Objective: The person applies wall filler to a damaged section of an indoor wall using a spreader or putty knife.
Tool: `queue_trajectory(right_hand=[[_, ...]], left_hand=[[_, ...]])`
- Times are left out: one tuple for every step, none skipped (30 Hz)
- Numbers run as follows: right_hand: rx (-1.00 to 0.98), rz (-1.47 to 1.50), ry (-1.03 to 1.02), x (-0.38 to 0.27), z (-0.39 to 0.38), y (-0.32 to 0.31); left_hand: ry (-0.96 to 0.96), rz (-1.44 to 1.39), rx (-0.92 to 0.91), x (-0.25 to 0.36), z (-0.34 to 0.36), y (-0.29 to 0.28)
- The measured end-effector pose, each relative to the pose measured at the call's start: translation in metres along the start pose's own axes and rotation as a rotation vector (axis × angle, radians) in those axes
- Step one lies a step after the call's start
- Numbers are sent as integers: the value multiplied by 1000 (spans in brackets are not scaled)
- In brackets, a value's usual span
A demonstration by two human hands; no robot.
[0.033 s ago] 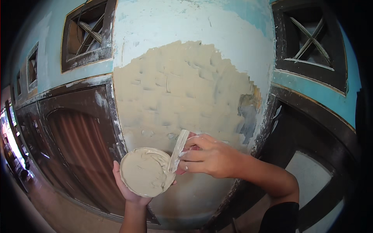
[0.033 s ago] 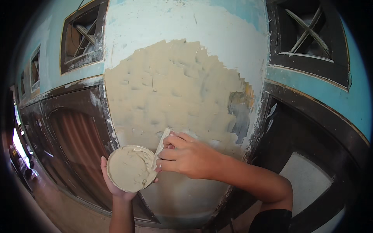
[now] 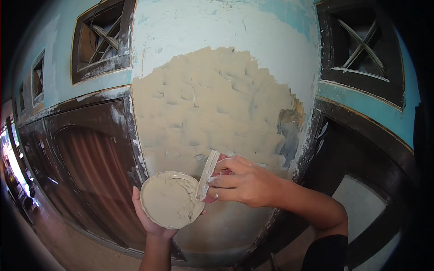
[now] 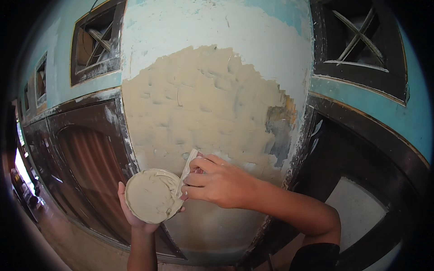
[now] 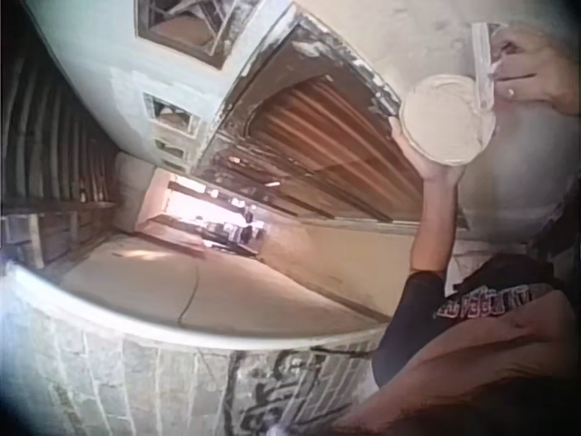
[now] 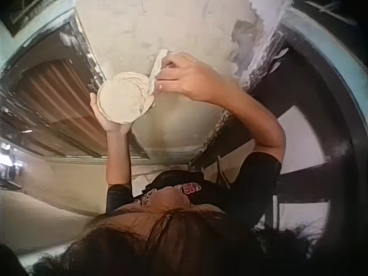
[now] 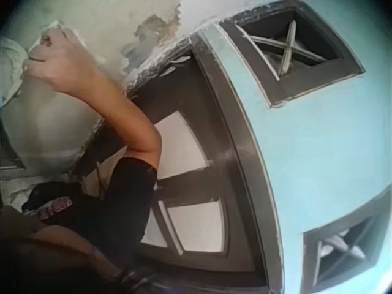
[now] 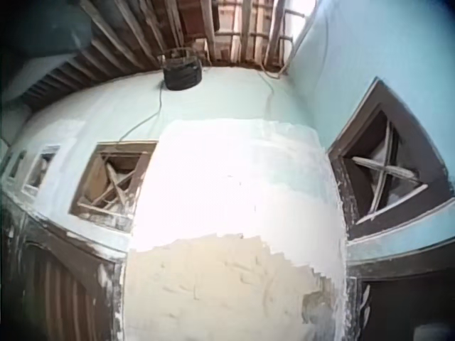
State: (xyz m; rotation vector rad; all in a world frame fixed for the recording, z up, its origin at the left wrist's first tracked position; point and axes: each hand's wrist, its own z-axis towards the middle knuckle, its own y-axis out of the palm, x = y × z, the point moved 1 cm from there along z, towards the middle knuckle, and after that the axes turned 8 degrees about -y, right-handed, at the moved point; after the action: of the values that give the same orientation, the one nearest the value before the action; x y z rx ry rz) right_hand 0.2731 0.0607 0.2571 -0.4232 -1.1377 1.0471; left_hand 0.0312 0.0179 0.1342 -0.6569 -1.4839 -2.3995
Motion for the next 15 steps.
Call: queue_trajectory(right_hand=[[14,-9,-19,0,0,3],[7,10,-24,1,-1,5],[8,12,-27,0,0,6],[7,18,-14,-1,0,7],[5,25,-1,-1,0,8],[5,27,-3,-1,0,9],[11,12,0,-1,0,10],[16,-4,4,-1,0,11],[16,-1,4,-2,0,12],[32,13,20,-2,0,13],[48,28,36,-2,0,13],[48,29,36,-2,0,13],[39,57,49,-2,-1,13],[29,85,61,-3,-1,13],[29,86,62,-3,-2,13]], left_hand=[[-4,14,3,-1,0,0],[-6,-39,-12,-2,1,2],[-4,0,-8,-2,1,0],[-7,17,-30,-3,1,2],[-11,33,-51,-4,1,5],[-9,33,-49,-5,1,6],[-6,16,-31,-5,1,6],[-2,-1,-13,-6,1,6],[-2,-2,-11,-7,1,6],[-2,11,-11,-7,2,7],[-1,23,-11,-8,2,7],[-2,23,-10,-8,2,6],[-2,-9,5,-9,2,5],[-3,-42,19,-9,2,4],[-3,-41,20,-10,2,3]])
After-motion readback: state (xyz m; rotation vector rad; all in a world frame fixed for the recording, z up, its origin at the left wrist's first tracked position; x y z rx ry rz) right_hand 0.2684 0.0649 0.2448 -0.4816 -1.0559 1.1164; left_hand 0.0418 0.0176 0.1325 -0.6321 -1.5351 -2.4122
